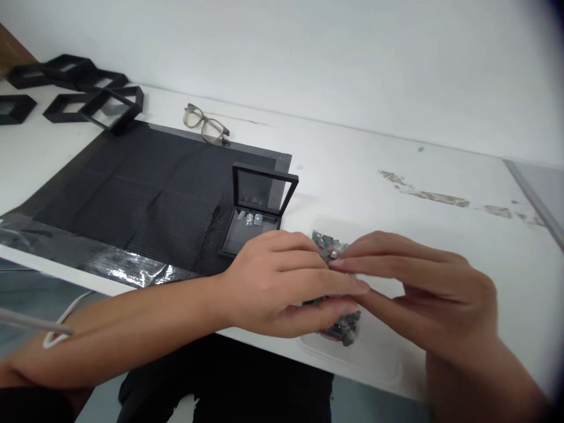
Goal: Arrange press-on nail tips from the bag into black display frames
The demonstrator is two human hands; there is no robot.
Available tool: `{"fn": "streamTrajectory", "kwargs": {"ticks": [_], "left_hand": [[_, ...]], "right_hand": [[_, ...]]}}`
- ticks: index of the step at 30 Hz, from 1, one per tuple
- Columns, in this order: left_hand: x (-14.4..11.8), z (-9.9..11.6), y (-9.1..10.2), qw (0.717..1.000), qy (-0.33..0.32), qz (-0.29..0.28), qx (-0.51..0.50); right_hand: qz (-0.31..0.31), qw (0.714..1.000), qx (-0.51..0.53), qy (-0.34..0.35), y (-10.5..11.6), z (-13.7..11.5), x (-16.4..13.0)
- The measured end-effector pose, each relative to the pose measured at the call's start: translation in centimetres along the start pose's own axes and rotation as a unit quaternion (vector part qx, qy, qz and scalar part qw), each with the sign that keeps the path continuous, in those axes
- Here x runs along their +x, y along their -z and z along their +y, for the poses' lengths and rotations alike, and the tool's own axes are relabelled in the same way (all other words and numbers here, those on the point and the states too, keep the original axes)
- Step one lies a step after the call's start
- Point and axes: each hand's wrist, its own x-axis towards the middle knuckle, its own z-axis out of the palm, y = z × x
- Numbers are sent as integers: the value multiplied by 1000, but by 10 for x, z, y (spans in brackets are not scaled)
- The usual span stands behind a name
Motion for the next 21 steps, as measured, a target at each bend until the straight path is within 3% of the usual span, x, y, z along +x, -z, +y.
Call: {"fn": "streamTrajectory", "kwargs": {"ticks": [4,7,9,11,14,21], "left_hand": [[6,1,11,997,56,58,5],[8,0,15,989,120,81,18],[5,-1,12,986,157,49,39],[1,-4,8,981,180,-21,67],[-6,-7,3,972,179,-111,99],[-8,-7,3,975,155,-114,112]], "right_hand": [[55,983,-169,-42,6,5,-3],[12,980,-196,-32,6,9,-4],[-50,979,-194,-40,3,11,-4],[-99,968,-222,-63,-1,12,-4],[-129,949,-269,-106,-6,12,-3],[-122,923,-334,-146,-10,13,-5]]}}
